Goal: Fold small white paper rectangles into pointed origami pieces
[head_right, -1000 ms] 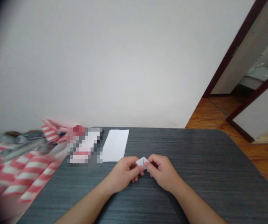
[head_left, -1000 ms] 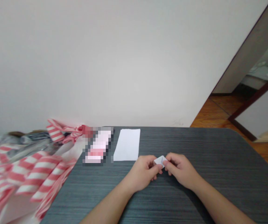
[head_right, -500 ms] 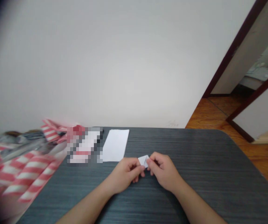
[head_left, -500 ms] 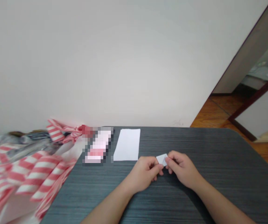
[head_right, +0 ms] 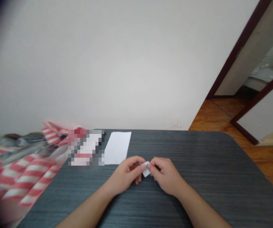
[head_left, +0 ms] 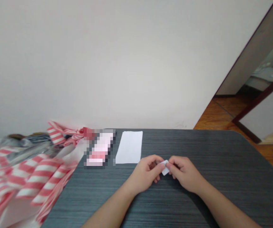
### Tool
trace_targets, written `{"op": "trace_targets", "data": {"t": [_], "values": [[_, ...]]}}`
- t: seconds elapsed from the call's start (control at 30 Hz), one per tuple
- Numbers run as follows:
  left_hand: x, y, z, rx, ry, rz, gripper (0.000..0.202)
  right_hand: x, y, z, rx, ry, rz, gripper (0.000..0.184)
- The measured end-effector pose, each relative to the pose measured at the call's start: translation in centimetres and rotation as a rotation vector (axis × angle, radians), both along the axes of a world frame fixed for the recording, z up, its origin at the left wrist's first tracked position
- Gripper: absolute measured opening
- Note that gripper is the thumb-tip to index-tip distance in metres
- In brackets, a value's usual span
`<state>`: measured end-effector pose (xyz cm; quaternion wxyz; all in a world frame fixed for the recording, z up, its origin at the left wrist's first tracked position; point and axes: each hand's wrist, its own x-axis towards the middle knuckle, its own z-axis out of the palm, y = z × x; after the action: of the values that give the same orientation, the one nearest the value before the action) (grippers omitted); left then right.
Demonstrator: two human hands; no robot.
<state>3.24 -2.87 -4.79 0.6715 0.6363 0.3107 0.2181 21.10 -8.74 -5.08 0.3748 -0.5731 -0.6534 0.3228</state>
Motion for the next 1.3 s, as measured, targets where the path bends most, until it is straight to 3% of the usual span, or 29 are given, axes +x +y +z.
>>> {"op": "trace_targets", "data": {"t": [0.47, 0.8, 1.1, 1.3], "values": [[-0.2, 0.0, -0.6, 0.045, 0.1, 0.044, 0.03, -0.2, 0.1, 0.2, 0.088, -0.056, 0.018, 0.023], [0.1, -0.1, -0.4, -0.005, 0.039, 0.099, 0.026, -0.1, 0.0, 0.3, 0.025, 0.02, -0.004, 0.025], [0.4, 0.3, 0.0, -0.06, -0.099, 0.272, 0.029, 0.3, 0.0, -1.1, -0.044, 0.24, -0.155, 0.016], [0.5, 0.3, -0.4, -0.136, -0.167, 0.378, 0.033, 0.3, 0.0, -1.8, -0.021, 0.364, -0.193, 0.021]]}}
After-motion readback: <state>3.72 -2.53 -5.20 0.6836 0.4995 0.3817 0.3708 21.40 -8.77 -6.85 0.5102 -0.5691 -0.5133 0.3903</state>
